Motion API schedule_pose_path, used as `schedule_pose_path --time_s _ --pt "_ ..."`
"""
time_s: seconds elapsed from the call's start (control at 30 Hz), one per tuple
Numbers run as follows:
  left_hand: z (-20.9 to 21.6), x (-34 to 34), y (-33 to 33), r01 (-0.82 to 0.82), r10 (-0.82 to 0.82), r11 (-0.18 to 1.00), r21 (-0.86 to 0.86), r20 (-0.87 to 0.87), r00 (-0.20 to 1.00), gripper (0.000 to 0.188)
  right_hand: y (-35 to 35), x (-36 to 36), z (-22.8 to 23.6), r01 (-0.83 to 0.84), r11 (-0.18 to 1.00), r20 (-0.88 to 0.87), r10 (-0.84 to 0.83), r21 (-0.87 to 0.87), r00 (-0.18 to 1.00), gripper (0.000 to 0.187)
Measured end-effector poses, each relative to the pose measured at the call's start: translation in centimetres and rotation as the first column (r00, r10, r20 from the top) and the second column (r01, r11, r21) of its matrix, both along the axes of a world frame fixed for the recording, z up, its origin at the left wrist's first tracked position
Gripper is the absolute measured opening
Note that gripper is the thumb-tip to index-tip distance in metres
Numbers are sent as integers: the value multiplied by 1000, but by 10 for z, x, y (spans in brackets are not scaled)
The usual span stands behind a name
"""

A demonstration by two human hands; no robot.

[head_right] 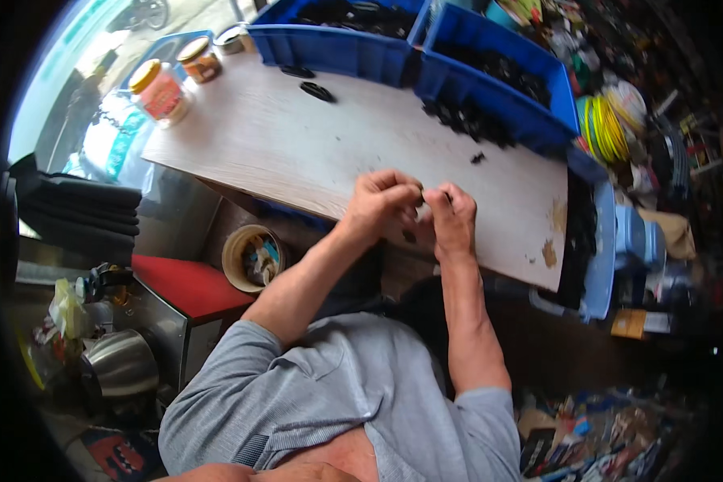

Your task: The person assembles small black plastic components by hand at a workbench.

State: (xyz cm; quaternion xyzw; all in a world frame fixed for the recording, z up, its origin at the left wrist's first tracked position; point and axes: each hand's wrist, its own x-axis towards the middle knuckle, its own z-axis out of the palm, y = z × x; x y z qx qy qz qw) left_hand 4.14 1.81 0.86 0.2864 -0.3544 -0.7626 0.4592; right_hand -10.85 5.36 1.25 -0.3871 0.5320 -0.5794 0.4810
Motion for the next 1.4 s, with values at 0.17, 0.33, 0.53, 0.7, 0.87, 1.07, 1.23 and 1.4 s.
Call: schedule_pose_path --time_s 0.17,0.33,0.53,0.7,0.87,1.07,1.23,1.4 --pt "-3 -6 -5 54 -53 995 -87 14 998 14 2 -5 3 48 999 87 -47 -14 995 25" --pt "-3 -26 -28 -19 296 856 -516 460 837 19 11 -41 1 125 992 197 -129 34 972 27" --pt "-8 -90 -70 271 654 435 -858 509 561 13 18 -141 26 647 733 211 -680 210 702 38" --pt "-32 -128 -94 483 728 244 -841 488 482 10 38 -163 32 735 655 116 -755 176 646 48" --pt "-33 -123 -82 412 692 256 -874 463 553 14 31 -137 16 512 839 72 -531 187 844 40" --pt "-4 -83 -39 347 -323 928 -134 171 931 11 13 -93 7 169 977 46 -176 127 983 28" --pt "5 -65 -13 318 -318 948 27 -21 948 11 9 -75 -3 106 994 -33 -106 -7 994 20" --pt "-6 -66 -7 210 -206 977 47 -78 975 11 12 -69 -4 119 993 13 -119 9 993 21"
